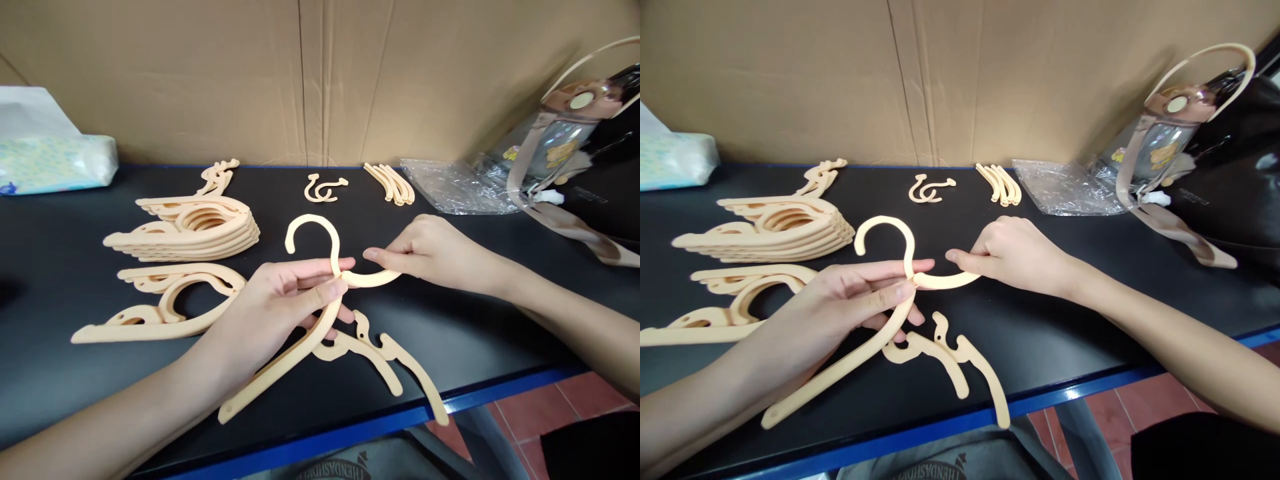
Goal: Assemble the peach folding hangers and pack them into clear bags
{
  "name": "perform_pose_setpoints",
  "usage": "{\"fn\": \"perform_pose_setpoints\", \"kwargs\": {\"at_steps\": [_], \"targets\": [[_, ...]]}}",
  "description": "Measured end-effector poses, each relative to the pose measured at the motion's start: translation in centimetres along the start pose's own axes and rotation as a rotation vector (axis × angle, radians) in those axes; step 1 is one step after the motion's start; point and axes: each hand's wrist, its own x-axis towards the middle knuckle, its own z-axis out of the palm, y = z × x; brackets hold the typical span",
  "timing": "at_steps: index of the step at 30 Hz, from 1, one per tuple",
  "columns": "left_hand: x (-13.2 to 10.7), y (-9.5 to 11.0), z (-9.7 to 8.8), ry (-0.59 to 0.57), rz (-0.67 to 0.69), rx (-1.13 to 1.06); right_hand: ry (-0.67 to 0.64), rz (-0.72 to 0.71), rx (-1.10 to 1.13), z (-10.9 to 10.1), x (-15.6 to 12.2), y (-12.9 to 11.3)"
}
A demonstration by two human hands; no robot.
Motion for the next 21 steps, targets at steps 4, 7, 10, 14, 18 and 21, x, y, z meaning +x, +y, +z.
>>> {"fn": "perform_pose_setpoints", "kwargs": {"at_steps": [4,7,10,14,18,21], "targets": [[0.0,0.0,0.2,0.009,0.034,0.059,-0.010,0.060,0.032,0.2,0.0,-0.4],[0.0,0.2,0.4,0.033,0.103,0.111,0.061,0.111,0.063,0.0,0.2,-0.2],[0.0,0.2,0.3,0.084,0.176,0.160,0.199,0.210,0.068,-0.7,0.6,1.1],[0.2,-0.2,-0.4,0.218,0.371,0.463,0.242,0.192,0.073,-2.2,1.0,3.4],[0.4,-0.5,-1.2,0.310,0.603,0.905,0.016,0.010,0.087,-3.4,0.6,4.3],[0.6,-0.7,-1.5,0.309,0.670,1.125,-0.120,-0.018,0.069,-3.6,0.2,4.1]]}}
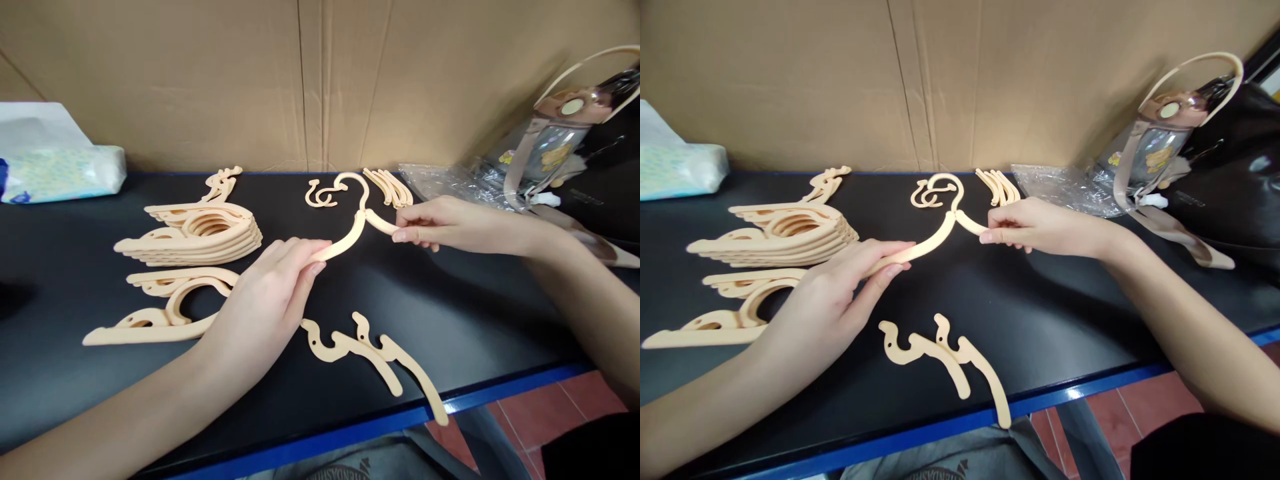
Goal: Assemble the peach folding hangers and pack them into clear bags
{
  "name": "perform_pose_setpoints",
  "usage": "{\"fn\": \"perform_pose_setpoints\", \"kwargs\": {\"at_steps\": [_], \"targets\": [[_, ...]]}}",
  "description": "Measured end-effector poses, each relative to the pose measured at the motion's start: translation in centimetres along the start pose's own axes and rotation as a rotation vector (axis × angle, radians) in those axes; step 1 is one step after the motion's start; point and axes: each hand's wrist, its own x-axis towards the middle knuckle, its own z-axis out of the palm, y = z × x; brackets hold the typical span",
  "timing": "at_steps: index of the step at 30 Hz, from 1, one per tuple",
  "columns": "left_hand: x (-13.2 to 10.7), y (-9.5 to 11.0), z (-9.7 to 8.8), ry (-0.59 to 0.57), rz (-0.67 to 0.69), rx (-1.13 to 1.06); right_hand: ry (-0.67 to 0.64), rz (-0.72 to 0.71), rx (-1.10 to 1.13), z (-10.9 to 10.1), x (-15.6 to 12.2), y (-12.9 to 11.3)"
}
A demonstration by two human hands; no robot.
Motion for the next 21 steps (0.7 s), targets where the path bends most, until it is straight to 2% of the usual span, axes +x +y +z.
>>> {"fn": "perform_pose_setpoints", "kwargs": {"at_steps": [3,6,11,15,18,21], "targets": [[0.0,-0.4,0.1,-0.052,0.086,0.159,0.005,0.013,-0.146,0.3,-0.3,-0.5],[0.1,-0.7,0.4,-0.095,0.128,0.209,0.006,0.075,-0.289,0.7,-0.6,-1.2],[0.1,-0.7,0.8,-0.131,0.120,0.174,0.042,0.186,-0.362,0.7,-0.9,-1.7],[-0.1,-0.3,0.8,-0.204,0.110,0.021,0.063,0.270,-0.425,0.1,-1.3,-0.1],[-0.4,0.0,0.5,-0.265,0.138,-0.088,0.123,0.265,-0.554,0.0,-1.9,0.9],[-0.5,0.3,-0.1,-0.303,0.211,-0.067,0.246,0.166,-0.662,0.4,-2.2,0.0]]}}
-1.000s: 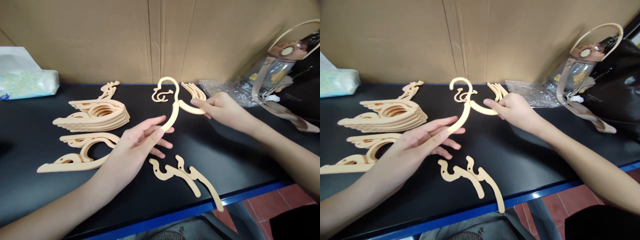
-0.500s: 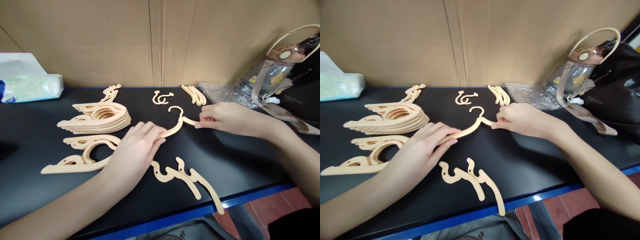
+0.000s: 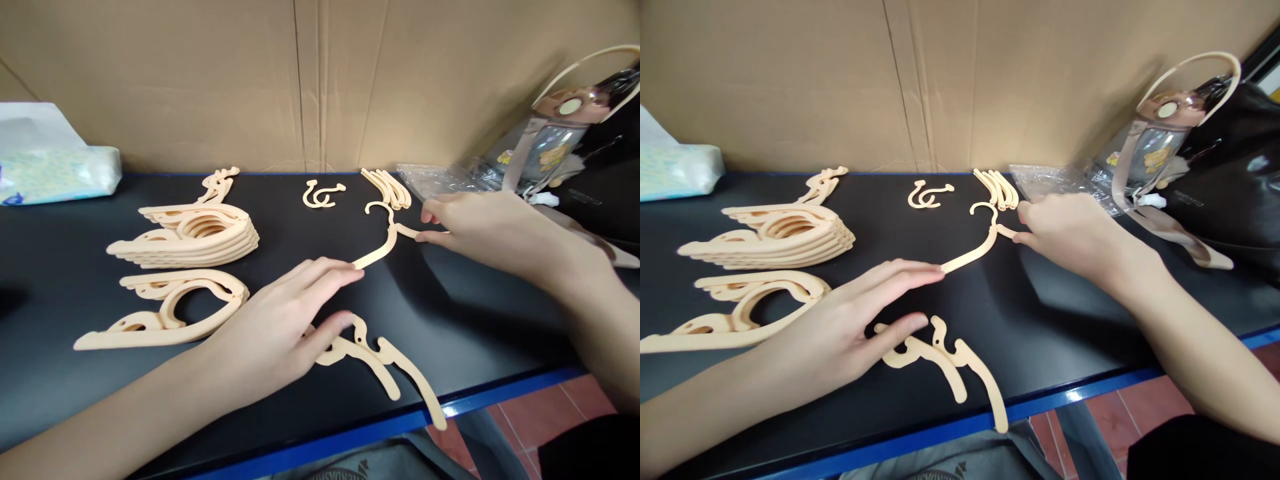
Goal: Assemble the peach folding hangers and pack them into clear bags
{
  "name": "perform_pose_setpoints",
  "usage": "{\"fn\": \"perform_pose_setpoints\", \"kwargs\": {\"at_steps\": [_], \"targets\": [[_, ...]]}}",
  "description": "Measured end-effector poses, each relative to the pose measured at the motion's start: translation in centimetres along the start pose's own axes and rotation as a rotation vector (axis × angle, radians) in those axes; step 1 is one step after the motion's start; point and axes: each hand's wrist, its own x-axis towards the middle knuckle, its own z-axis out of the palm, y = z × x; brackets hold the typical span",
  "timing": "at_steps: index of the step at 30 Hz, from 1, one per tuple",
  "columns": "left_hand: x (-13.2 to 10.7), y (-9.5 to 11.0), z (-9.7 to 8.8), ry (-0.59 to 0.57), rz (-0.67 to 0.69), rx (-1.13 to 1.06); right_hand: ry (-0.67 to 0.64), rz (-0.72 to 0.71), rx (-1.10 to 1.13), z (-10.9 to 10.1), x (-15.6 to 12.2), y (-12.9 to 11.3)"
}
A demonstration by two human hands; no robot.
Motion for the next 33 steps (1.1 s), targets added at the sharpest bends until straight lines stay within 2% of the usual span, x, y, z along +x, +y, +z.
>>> {"fn": "perform_pose_setpoints", "kwargs": {"at_steps": [2,4,6,8,12,14,19,21,23,27,30,33], "targets": [[0.0,0.2,-0.4,-0.054,0.079,0.068,0.087,-0.090,0.038,-0.6,-0.1,-1.5],[0.0,0.4,-0.6,-0.099,0.138,0.132,0.075,-0.262,0.169,-1.2,-0.3,-3.2],[0.0,0.5,-0.7,-0.123,0.156,0.177,-0.011,-0.422,0.347,-1.8,-0.5,-4.6],[0.0,0.7,-0.7,-0.132,0.148,0.205,-0.136,-0.499,0.501,-2.2,-0.9,-5.6],[-0.2,0.8,-0.7,-0.126,0.126,0.231,-0.371,-0.518,0.593,-2.4,-1.7,-6.5],[-0.1,0.8,-0.7,-0.132,0.116,0.224,-0.441,-0.525,0.580,-2.2,-1.9,-6.5],[-0.1,0.6,-0.5,-0.100,0.154,0.263,-0.494,-0.420,0.519,-2.1,-1.7,-5.5],[-0.2,0.5,-0.4,-0.076,0.146,0.216,-0.504,-0.369,0.524,-2.1,-1.4,-5.0],[-0.3,0.6,-0.3,-0.063,0.057,0.060,-0.466,-0.342,0.558,-2.2,-1.0,-4.8],[0.0,0.8,-0.4,0.016,-0.229,-0.493,-0.369,-0.331,0.796,-1.9,-0.2,-5.3],[0.5,0.9,-0.4,0.134,-0.382,-0.895,-0.363,-0.260,1.061,-1.3,-0.2,-6.4],[0.7,0.8,-0.2,0.265,-0.496,-1.170,-0.401,-0.129,1.245,-0.7,-0.4,-7.8]]}}
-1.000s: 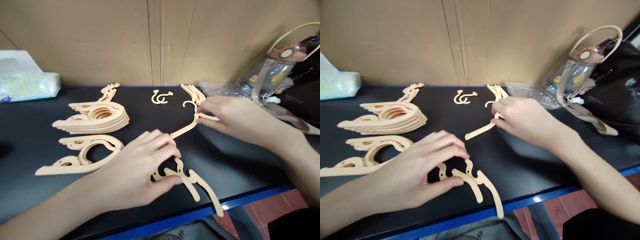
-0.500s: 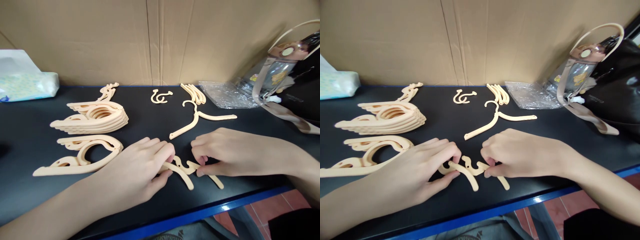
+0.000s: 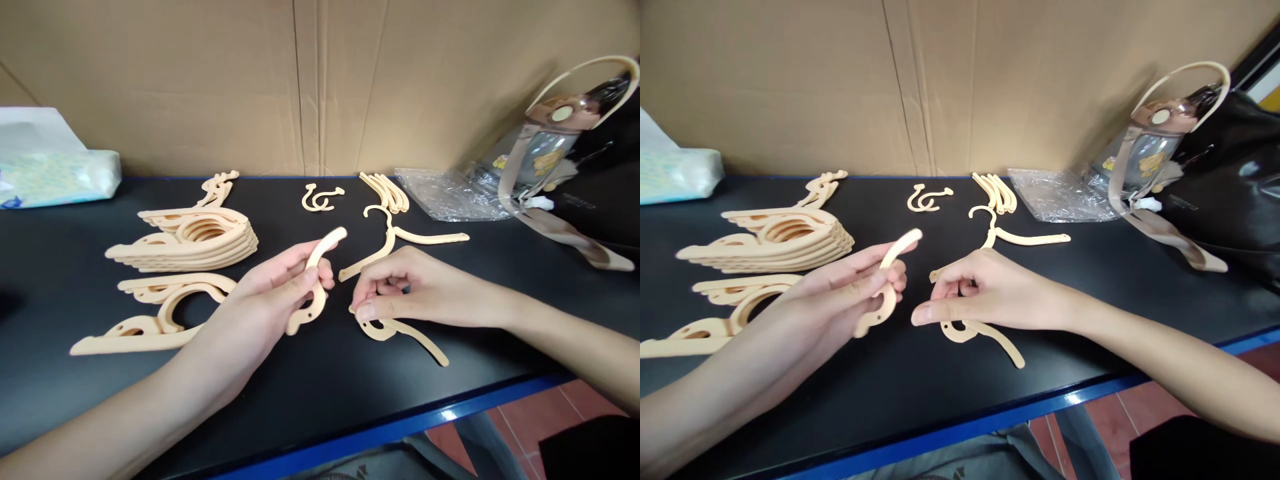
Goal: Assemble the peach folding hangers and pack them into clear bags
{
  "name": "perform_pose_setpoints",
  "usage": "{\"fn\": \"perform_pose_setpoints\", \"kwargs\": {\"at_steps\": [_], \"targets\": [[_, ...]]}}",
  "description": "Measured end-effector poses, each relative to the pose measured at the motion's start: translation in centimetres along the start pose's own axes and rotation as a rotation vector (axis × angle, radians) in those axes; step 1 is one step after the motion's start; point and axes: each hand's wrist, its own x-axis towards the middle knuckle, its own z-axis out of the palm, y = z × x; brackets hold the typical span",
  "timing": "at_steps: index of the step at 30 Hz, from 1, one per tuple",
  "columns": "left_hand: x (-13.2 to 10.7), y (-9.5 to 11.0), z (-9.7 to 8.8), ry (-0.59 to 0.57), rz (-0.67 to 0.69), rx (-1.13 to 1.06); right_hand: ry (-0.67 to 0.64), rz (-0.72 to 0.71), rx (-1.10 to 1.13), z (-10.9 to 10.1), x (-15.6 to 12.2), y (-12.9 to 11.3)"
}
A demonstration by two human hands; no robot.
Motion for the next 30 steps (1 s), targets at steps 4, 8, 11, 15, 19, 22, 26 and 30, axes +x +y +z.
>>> {"fn": "perform_pose_setpoints", "kwargs": {"at_steps": [4,8,11,15,19,22,26,30], "targets": [[0.1,-0.2,0.2,-0.018,0.000,-0.215,0.029,0.024,0.110,1.3,0.3,0.0],[0.1,-0.3,0.4,-0.040,-0.009,-0.288,-0.006,0.038,0.182,1.2,0.6,-0.1],[0.1,-0.1,0.2,-0.020,-0.024,-0.276,-0.035,0.040,0.231,0.3,0.7,0.1],[0.1,0.3,0.0,-0.087,0.021,-0.182,-0.035,0.024,0.157,-1.5,0.6,0.5],[0.1,0.5,-0.1,-0.075,0.053,0.137,-0.047,0.023,0.041,-3.2,0.6,1.1],[0.0,0.2,0.1,-0.063,0.030,0.331,0.030,-0.014,-0.068,-3.4,0.5,1.4],[-0.4,-0.2,0.4,-0.114,0.109,0.592,0.172,-0.305,-0.412,-1.8,0.2,1.2],[-0.5,-0.3,0.6,-0.197,0.136,0.797,0.286,-0.540,-0.741,-0.1,-0.2,0.8]]}}
